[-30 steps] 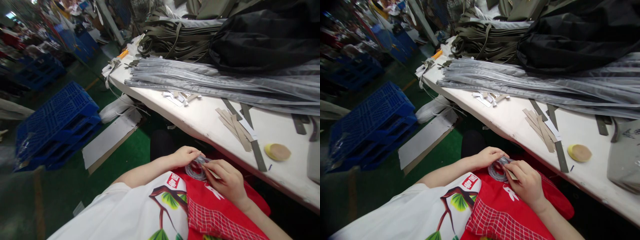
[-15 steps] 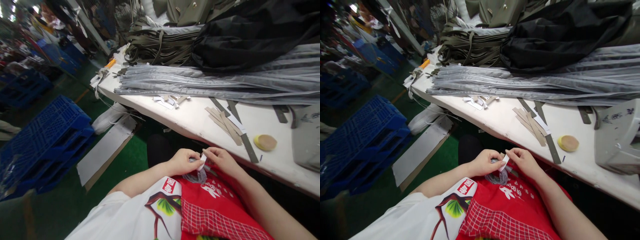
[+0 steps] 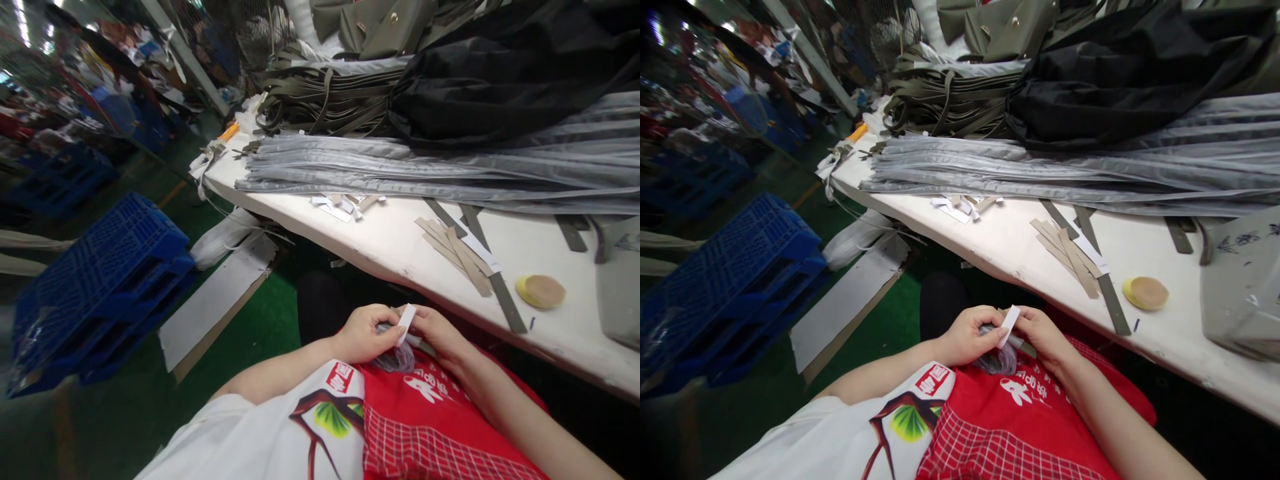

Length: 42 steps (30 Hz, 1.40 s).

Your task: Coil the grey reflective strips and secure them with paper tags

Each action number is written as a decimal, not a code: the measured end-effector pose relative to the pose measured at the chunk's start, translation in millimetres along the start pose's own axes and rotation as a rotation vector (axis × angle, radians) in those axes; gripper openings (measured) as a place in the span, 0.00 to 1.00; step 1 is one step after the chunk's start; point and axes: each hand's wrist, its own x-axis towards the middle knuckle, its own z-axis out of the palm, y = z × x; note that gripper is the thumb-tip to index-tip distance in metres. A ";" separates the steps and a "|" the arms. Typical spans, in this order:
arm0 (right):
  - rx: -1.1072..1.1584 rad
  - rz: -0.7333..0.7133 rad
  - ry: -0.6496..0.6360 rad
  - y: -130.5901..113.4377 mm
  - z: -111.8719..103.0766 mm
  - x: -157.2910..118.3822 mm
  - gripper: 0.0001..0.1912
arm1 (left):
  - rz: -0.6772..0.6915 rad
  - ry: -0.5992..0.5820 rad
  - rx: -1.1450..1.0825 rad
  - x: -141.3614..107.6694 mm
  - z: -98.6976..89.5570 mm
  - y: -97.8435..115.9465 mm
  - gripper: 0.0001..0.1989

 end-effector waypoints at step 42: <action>-0.562 -0.125 -0.117 -28.8 -12.3 -14.3 0.14 | -0.140 0.112 0.106 -6.7 10.1 13.9 0.12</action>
